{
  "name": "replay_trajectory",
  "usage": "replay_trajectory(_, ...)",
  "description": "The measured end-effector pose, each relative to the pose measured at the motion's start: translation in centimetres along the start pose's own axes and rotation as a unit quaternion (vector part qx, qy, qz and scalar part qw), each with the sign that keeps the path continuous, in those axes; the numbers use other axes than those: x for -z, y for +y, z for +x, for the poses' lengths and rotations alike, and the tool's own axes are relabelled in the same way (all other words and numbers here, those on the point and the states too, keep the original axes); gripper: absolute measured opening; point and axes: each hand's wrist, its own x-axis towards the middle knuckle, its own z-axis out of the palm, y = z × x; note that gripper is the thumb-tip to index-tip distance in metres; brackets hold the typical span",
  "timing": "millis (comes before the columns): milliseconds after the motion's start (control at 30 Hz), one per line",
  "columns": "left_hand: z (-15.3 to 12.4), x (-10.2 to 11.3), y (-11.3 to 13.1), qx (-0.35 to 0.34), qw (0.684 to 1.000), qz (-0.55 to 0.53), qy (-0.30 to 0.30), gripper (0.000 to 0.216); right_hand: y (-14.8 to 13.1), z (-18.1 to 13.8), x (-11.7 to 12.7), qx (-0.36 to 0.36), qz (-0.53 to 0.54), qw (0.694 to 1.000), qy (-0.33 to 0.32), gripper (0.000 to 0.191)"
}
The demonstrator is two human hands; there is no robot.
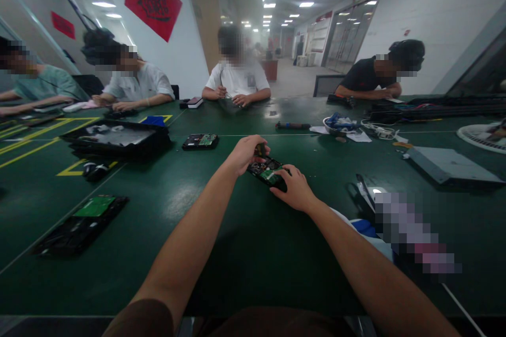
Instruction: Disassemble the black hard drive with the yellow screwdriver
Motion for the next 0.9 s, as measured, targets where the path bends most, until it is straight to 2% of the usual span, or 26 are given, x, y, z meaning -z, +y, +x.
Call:
replay_trajectory(167,0.36,0.21,-0.21,0.023,0.999,-0.046,0.001,0.02,0.07,0.0,0.03,0.0,0.0,1.0,-0.001,0.053)
replay_trajectory(300,0.38,0.29,-0.16,-0.025,0.999,0.021,0.014,0.022,0.05,-0.03,0.08,-0.005,0.003,1.0,-0.004,0.053)
replay_trajectory(400,0.18,0.23,-0.03,-0.028,0.999,0.043,-0.003,0.023,-0.01,-0.04,0.14,-0.005,0.005,1.0,-0.008,0.053)
replay_trajectory(667,0.28,0.1,-0.38,0.035,0.996,-0.064,-0.042,0.019,-0.08,0.0,0.13,-0.004,0.001,1.0,-0.005,0.053)
replay_trajectory(900,0.37,0.27,-0.36,-0.045,0.998,0.053,-0.001,0.023,-0.1,-0.03,0.09,-0.002,-0.001,1.0,-0.001,0.053)
